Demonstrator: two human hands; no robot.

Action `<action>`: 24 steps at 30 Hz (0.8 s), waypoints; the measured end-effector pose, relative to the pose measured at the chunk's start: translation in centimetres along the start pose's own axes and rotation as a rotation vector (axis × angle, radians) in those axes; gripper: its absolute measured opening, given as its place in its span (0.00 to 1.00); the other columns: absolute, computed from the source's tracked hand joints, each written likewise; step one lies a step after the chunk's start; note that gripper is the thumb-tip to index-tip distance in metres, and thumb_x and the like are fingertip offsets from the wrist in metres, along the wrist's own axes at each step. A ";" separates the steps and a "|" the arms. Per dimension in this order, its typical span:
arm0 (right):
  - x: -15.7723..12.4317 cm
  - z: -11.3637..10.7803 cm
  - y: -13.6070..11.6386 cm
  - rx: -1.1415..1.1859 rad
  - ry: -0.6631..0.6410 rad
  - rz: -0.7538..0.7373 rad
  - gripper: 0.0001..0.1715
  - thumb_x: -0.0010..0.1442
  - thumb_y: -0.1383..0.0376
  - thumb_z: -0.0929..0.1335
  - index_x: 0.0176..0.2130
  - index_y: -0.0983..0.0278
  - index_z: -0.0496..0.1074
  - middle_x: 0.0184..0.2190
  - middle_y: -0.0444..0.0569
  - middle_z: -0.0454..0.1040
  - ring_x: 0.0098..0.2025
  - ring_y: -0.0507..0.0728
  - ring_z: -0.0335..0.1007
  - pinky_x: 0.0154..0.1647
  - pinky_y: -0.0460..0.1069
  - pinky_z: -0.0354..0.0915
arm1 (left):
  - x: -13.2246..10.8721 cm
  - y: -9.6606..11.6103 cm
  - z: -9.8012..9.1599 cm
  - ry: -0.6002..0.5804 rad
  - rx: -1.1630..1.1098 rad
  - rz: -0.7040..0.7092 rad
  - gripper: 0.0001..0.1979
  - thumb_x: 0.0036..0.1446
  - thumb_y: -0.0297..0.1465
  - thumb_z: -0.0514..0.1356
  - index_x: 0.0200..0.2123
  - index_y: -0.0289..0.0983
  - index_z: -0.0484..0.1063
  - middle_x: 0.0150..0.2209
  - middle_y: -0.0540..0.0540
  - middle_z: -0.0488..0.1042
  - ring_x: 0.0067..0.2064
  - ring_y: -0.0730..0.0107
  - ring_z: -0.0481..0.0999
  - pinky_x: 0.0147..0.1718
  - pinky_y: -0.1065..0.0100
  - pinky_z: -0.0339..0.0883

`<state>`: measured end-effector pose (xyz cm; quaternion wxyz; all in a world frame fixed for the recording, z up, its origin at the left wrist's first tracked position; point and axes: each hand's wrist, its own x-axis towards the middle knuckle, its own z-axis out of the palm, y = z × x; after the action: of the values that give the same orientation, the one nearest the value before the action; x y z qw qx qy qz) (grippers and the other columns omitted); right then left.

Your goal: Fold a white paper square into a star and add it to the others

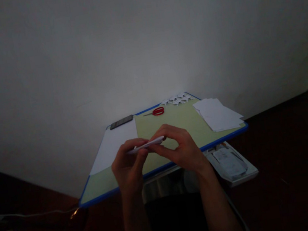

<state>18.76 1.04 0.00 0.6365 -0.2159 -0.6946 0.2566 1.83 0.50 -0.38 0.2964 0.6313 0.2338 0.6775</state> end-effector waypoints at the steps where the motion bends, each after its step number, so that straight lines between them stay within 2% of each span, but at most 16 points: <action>1: 0.0 0.0 0.1 -0.002 0.005 0.005 0.06 0.65 0.70 0.76 0.40 0.58 0.79 0.35 0.43 0.78 0.39 0.55 0.75 0.42 0.51 0.68 | 0.0 0.0 0.0 -0.003 -0.005 -0.002 0.08 0.59 0.28 0.73 0.42 0.42 0.82 0.39 0.48 0.82 0.42 0.67 0.81 0.43 0.68 0.74; 7: -0.1 0.0 0.3 0.001 0.004 0.044 0.04 0.66 0.67 0.74 0.39 0.59 0.76 0.34 0.42 0.74 0.37 0.54 0.71 0.39 0.50 0.66 | 0.1 0.1 -0.2 -0.061 0.040 0.055 0.05 0.60 0.25 0.72 0.39 0.40 0.82 0.38 0.47 0.81 0.41 0.67 0.80 0.42 0.66 0.73; 12: 0.0 0.2 0.0 0.014 -0.015 0.033 0.05 0.66 0.69 0.73 0.38 0.59 0.75 0.34 0.42 0.72 0.36 0.53 0.69 0.37 0.50 0.65 | 0.2 0.2 -0.2 -0.066 0.051 0.065 0.05 0.60 0.24 0.71 0.38 0.40 0.82 0.36 0.48 0.80 0.39 0.68 0.79 0.39 0.67 0.72; 24: 0.0 -0.1 -0.1 -0.003 -0.020 -0.017 0.04 0.66 0.68 0.74 0.38 0.59 0.77 0.33 0.43 0.74 0.36 0.54 0.71 0.38 0.51 0.65 | -0.1 0.1 -0.2 -0.065 0.072 0.098 0.06 0.60 0.23 0.71 0.38 0.40 0.82 0.35 0.49 0.80 0.38 0.67 0.78 0.38 0.65 0.72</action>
<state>18.83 0.99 0.08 0.6313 -0.2083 -0.7032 0.2521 1.62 0.40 -0.42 0.2476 0.6739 0.2170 0.6614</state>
